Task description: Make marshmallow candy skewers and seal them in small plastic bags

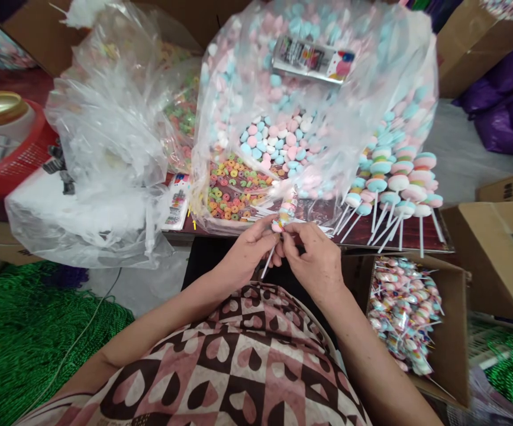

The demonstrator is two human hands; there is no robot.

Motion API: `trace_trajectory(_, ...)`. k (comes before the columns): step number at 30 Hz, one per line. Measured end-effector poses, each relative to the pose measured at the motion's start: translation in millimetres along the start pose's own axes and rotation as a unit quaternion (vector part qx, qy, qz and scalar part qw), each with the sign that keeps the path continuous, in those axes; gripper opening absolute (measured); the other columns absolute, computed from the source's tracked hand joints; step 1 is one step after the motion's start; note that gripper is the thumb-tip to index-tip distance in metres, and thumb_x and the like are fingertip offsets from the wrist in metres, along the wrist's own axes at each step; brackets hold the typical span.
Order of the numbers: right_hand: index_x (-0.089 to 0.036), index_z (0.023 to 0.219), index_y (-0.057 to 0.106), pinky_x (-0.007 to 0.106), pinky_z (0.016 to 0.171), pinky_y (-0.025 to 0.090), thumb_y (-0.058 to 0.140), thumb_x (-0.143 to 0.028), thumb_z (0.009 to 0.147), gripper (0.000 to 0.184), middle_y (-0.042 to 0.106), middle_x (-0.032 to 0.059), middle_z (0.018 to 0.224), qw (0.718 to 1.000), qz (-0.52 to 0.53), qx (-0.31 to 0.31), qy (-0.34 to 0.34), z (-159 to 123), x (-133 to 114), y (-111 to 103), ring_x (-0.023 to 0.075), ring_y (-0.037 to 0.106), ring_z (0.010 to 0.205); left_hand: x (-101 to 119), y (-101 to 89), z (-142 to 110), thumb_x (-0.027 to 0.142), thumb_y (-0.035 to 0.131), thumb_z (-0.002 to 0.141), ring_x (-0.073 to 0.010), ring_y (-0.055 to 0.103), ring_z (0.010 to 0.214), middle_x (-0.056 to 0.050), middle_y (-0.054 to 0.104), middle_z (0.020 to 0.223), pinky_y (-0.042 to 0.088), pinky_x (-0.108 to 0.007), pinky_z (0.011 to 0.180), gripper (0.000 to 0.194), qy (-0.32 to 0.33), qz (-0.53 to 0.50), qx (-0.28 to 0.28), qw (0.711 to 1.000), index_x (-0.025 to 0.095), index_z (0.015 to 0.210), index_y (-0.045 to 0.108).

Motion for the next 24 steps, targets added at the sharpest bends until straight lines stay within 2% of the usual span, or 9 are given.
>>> trace_trajectory(3,-0.019,0.092,0.067,0.025,0.061,0.050,0.059,-0.024,0.087,0.011,0.071,0.0020,0.078,1.000,-0.001,-0.001,0.018,-2,2,1,0.0142,0.065,0.062,-1,0.0,1,0.031,0.056,0.084,-0.0087,0.055,0.049,0.007,0.056,0.062,0.041,-0.022,0.052,0.055,0.007,0.009,-0.002,1.000,0.014,0.135,0.044)
trace_trajectory(10,-0.019,0.082,0.068,0.027,0.061,0.049,0.055,-0.025,0.085,0.015,0.069,0.0022,0.070,0.997,-0.016,0.002,0.070,-8,11,6,0.0154,0.063,0.059,-3,-1.3,1,0.031,0.059,0.084,-0.0080,0.055,0.049,0.006,0.060,0.064,0.041,-0.021,0.051,0.053,0.005,-0.017,-0.004,1.000,0.019,0.134,0.044)
trace_trajectory(13,-0.019,0.079,0.067,0.027,0.062,0.048,0.055,-0.025,0.082,0.014,0.068,0.0015,0.068,0.995,0.015,-0.010,0.101,-7,13,7,0.0148,0.061,0.058,-5,-0.8,2,0.041,0.061,0.083,-0.0083,0.055,0.048,0.005,0.060,0.062,0.038,-0.020,0.048,0.034,-0.028,-0.081,-0.028,0.996,0.019,0.109,0.056)
trace_trajectory(15,-0.019,0.076,0.065,0.026,0.060,0.047,0.054,-0.024,0.080,0.012,0.066,0.0004,0.066,0.990,0.051,-0.029,0.125,-4,14,8,0.0139,0.059,0.056,-7,-0.1,3,0.045,0.062,0.082,-0.0078,0.052,0.044,0.004,0.057,0.057,0.035,-0.019,0.044,0.029,-0.058,-0.113,-0.048,0.991,0.018,0.088,0.055)
trace_trajectory(17,-0.019,0.073,0.062,0.025,0.057,0.046,0.054,-0.024,0.077,0.010,0.063,-0.0009,0.062,0.983,0.090,-0.052,0.149,-2,15,10,0.0128,0.056,0.053,-10,0.9,5,0.045,0.065,0.080,-0.0073,0.049,0.040,0.006,0.053,0.051,0.031,-0.019,0.041,0.030,-0.079,-0.130,-0.063,0.986,0.018,0.080,0.053)
trace_trajectory(19,-0.020,0.070,0.059,0.024,0.053,0.044,0.053,-0.024,0.076,0.010,0.061,-0.0019,0.060,0.977,0.124,-0.067,0.163,0,16,10,0.0119,0.054,0.050,-12,2.1,5,0.043,0.068,0.077,-0.0074,0.047,0.038,0.007,0.050,0.048,0.029,-0.019,0.040,0.030,-0.082,-0.134,-0.068,0.985,0.019,0.080,0.052)
trace_trajectory(21,-0.020,0.070,0.058,0.024,0.053,0.044,0.052,-0.024,0.076,0.009,0.060,-0.0019,0.060,0.979,0.121,-0.063,0.148,1,16,9,0.0118,0.054,0.051,-13,3.2,5,0.043,0.069,0.076,-0.0076,0.047,0.038,0.008,0.048,0.047,0.028,-0.019,0.040,0.029,-0.068,-0.123,-0.056,0.988,0.019,0.082,0.052)
trace_trajectory(24,-0.021,0.071,0.058,0.025,0.058,0.047,0.052,-0.021,0.076,0.007,0.063,-0.0008,0.064,0.996,0.050,-0.027,0.066,-4,11,7,0.0131,0.059,0.056,-11,3.1,5,0.043,0.066,0.078,-0.0070,0.046,0.037,0.009,0.046,0.045,0.028,-0.019,0.040,0.028,-0.037,-0.090,-0.021,0.995,0.019,0.080,0.051)
Point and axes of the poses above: each hand's wrist, its own z-axis towards the middle knuckle, its own y-axis out of the palm, x = y × z, the point moved 4 cm from there along z, towards the middle knuckle
